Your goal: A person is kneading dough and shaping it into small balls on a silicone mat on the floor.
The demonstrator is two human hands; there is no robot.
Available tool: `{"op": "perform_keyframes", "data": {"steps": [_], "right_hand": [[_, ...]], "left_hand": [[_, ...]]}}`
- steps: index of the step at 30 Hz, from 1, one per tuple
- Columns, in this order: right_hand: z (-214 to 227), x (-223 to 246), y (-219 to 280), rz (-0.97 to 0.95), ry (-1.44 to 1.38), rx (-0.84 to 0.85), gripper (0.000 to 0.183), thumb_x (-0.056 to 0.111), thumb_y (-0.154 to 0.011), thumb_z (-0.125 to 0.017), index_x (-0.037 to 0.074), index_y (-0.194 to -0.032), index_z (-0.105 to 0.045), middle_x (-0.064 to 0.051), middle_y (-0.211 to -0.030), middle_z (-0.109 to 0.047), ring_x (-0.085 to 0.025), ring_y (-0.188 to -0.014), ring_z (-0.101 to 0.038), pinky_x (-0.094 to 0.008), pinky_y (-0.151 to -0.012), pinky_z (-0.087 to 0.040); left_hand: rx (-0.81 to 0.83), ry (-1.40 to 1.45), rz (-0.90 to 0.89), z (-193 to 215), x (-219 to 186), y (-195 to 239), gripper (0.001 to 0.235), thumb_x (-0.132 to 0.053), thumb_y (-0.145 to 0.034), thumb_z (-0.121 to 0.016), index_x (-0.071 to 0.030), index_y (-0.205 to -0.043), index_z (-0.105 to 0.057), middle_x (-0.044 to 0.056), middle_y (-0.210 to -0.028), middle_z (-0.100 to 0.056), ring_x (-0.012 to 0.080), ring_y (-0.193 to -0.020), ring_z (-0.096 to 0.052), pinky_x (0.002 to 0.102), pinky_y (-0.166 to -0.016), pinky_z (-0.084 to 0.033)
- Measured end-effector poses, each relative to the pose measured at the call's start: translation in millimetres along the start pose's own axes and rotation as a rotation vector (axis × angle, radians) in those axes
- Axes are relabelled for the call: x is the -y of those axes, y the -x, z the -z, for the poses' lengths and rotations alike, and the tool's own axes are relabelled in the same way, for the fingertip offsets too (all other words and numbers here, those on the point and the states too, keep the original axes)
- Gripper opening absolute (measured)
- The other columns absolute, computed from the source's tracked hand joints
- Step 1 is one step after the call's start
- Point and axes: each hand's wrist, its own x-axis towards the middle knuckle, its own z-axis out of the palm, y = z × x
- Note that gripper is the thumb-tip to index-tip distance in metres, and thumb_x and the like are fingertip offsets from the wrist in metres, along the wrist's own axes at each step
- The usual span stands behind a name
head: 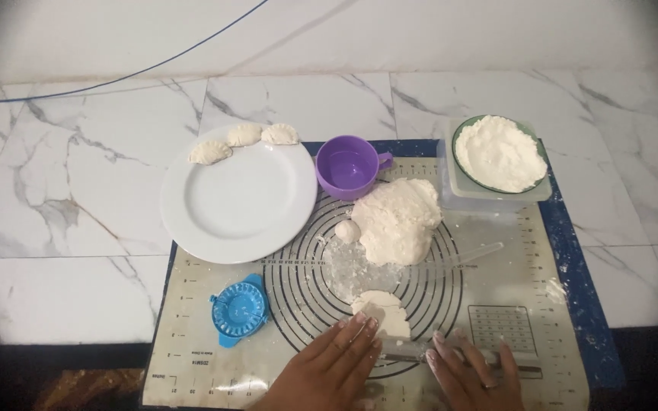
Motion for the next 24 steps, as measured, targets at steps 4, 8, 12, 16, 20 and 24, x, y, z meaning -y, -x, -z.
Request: {"op": "perform_keyframes", "data": {"steps": [4,8,12,16,20,24], "right_hand": [[13.3,-15.9,-19.1,-0.067,-0.166,0.017,0.037,0.040,-0.084,-0.059,0.033,-0.119,-0.065,0.005,-0.140,-0.063,-0.016,-0.123,-0.059,-0.056,-0.113,-0.033],[36.0,-27.8,-46.3,0.012,-0.422,-0.034,0.028,0.031,-0.086,-0.070,0.024,-0.114,-0.068,0.005,-0.113,-0.070,-0.016,-0.109,-0.065,-0.051,-0.103,-0.047],[68.1,-29.1,-75.8,-0.036,-0.502,-0.051,0.023,0.019,-0.083,-0.072,0.016,-0.106,-0.073,0.001,-0.107,-0.070,-0.018,-0.106,-0.067,-0.042,-0.098,-0.057],[92.3,-44.8,-119.7,-0.179,-0.638,0.024,0.035,0.007,-0.081,-0.063,0.009,-0.116,-0.068,-0.009,-0.108,-0.077,-0.019,-0.092,-0.077,-0.038,-0.083,-0.063],[88.7,-77.2,-156.4,-0.491,-0.881,0.418,0.040,0.024,-0.094,-0.053,0.020,-0.131,-0.063,-0.002,-0.089,-0.078,-0.013,-0.065,-0.066,-0.032,-0.058,-0.053],[89.6,-97.8,-198.3,-0.642,-0.942,0.728,0.044,0.030,-0.091,-0.064,0.019,-0.134,-0.064,-0.005,-0.087,-0.084,-0.014,-0.067,-0.070,-0.031,-0.060,-0.050]], "left_hand": [[0.022,0.233,0.118,29.5,-0.5,-12.2,0.059,-0.027,-0.096,-0.069,0.006,-0.143,-0.053,0.027,-0.157,-0.044,0.0372,-0.148,-0.041,0.050,-0.117,-0.035],[-0.058,0.306,0.267,73.4,-1.0,-35.3,0.060,-0.019,-0.086,-0.076,0.003,-0.139,-0.057,0.026,-0.144,-0.059,0.0394,-0.140,-0.051,0.052,-0.111,-0.042],[-0.182,0.292,0.307,96.6,11.6,-48.2,0.056,-0.017,-0.087,-0.075,0.001,-0.137,-0.057,0.018,-0.140,-0.065,0.0354,-0.139,-0.054,0.047,-0.107,-0.047],[-0.247,0.310,0.315,111.7,28.8,-74.2,0.055,-0.018,-0.088,-0.073,-0.003,-0.138,-0.057,0.018,-0.142,-0.063,0.0347,-0.132,-0.060,0.046,-0.105,-0.050],[-0.330,0.308,0.417,103.6,52.3,-108.1,0.046,-0.020,-0.092,-0.067,-0.007,-0.135,-0.059,0.014,-0.132,-0.066,0.0296,-0.121,-0.063,0.043,-0.102,-0.050],[-0.363,0.260,0.332,83.3,75.0,-125.8,0.045,-0.016,-0.087,-0.073,-0.007,-0.130,-0.062,0.011,-0.122,-0.068,0.0282,-0.110,-0.065,0.040,-0.097,-0.050]]}}
